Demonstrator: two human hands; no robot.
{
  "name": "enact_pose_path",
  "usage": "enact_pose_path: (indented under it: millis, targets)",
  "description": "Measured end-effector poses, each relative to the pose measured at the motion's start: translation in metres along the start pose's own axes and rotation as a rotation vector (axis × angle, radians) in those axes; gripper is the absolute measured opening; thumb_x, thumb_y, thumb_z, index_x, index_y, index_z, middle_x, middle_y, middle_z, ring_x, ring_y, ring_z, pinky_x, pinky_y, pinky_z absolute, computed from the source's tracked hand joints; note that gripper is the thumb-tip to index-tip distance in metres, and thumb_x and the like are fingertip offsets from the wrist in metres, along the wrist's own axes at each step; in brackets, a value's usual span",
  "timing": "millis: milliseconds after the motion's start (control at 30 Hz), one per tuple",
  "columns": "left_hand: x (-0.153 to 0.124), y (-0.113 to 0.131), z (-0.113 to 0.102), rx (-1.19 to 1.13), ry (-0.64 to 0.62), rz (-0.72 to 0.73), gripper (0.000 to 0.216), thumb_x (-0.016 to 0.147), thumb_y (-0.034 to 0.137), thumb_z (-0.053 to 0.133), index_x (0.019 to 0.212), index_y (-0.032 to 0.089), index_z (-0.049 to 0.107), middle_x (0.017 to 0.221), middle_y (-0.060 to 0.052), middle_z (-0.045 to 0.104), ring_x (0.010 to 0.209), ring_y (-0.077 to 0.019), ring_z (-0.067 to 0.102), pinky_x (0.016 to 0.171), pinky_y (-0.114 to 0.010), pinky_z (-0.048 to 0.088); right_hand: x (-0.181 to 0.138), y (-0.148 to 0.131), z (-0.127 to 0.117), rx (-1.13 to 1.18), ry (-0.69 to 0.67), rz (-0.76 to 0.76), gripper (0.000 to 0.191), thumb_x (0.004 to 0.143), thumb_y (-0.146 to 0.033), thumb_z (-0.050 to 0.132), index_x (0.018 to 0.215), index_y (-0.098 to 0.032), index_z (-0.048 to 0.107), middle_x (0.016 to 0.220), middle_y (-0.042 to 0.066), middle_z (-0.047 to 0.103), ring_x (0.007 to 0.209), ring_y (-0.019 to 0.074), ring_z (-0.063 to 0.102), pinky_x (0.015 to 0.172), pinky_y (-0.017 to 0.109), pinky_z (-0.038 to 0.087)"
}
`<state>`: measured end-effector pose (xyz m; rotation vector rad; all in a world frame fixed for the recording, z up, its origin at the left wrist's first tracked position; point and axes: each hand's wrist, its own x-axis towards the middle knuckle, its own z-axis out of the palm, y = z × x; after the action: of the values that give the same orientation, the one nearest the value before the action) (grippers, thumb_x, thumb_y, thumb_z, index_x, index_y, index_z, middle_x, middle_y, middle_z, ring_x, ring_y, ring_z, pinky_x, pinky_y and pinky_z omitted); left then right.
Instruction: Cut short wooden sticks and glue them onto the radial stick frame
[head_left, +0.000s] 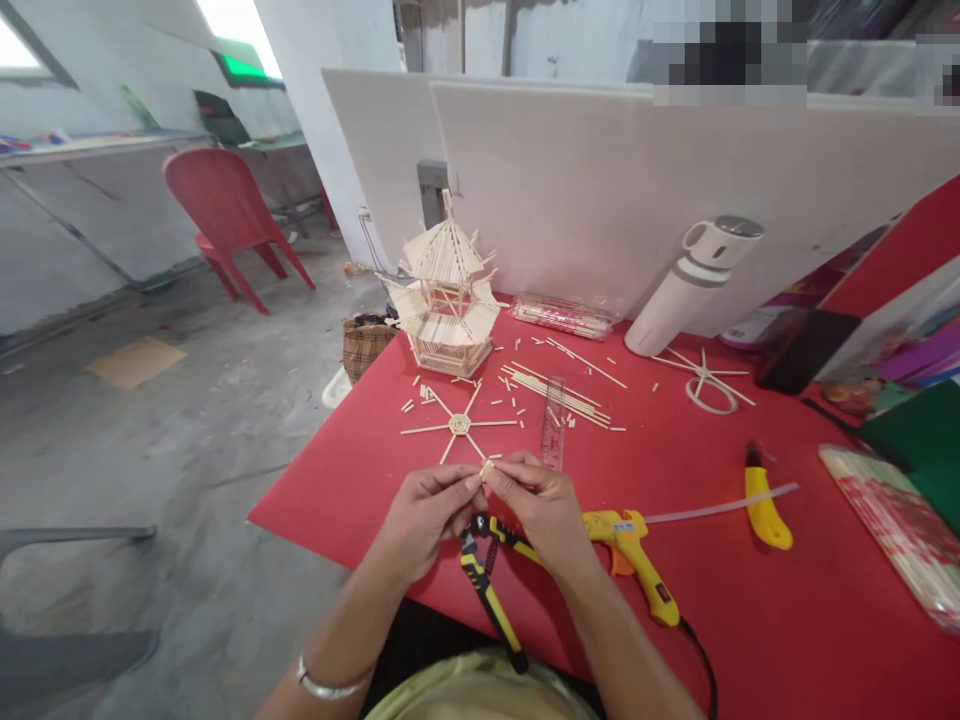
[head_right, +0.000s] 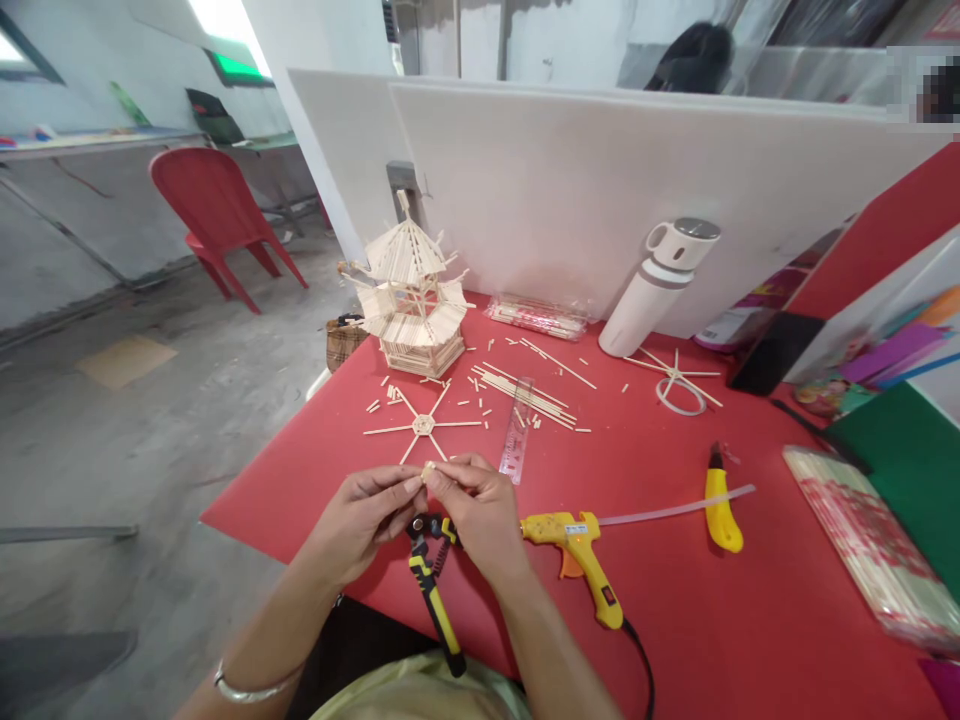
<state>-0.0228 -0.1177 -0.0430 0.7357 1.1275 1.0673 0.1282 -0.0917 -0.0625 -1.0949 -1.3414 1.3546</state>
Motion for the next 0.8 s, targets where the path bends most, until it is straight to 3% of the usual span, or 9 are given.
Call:
enact_pose_path:
  millis: [167,533,667,800]
  targets:
    - [0.001,-0.005,-0.002,0.011,-0.008,0.004,0.035,0.071,0.046,0.078,0.073,0.011,0.070,0.060,-0.001,0.060,0.039,-0.0021,0.033,0.040,-0.020,0.015,0.000,0.002,0.001,-0.009,0.010,-0.001,0.019,0.082,-0.040,0.070,0.090,-0.026,0.079,0.081,0.001,0.064,0.079,0.0149,0.060,0.073,0.028,0.049]
    - [0.000,-0.005,-0.004,0.158,-0.019,0.066,0.041,0.079,0.052,0.069,0.067,0.013,0.065,0.044,0.004,0.045,0.039,-0.0044,0.033,0.041,-0.019,0.019,-0.004,0.000,0.007,-0.055,0.077,-0.035,0.018,0.083,-0.039,0.069,0.088,-0.025,0.079,0.082,0.002,0.062,0.076,0.0137,0.059,0.068,0.025,0.048]
    - [0.001,-0.007,-0.004,0.172,-0.009,0.068,0.042,0.080,0.052,0.068,0.064,0.013,0.064,0.042,0.003,0.047,0.037,-0.0050,0.039,0.039,-0.018,0.024,-0.006,0.000,0.009,-0.068,0.100,-0.042,0.017,0.084,-0.038,0.067,0.087,-0.026,0.079,0.081,0.001,0.061,0.075,0.0129,0.058,0.068,0.025,0.047]
    - [0.001,-0.007,-0.002,0.047,0.004,0.019,0.038,0.073,0.049,0.075,0.071,0.013,0.065,0.056,-0.002,0.063,0.036,-0.0078,0.050,0.035,-0.018,0.029,-0.005,0.002,0.011,-0.043,0.112,-0.025,0.018,0.083,-0.038,0.067,0.086,-0.024,0.079,0.078,0.000,0.059,0.072,0.0126,0.056,0.066,0.024,0.046]
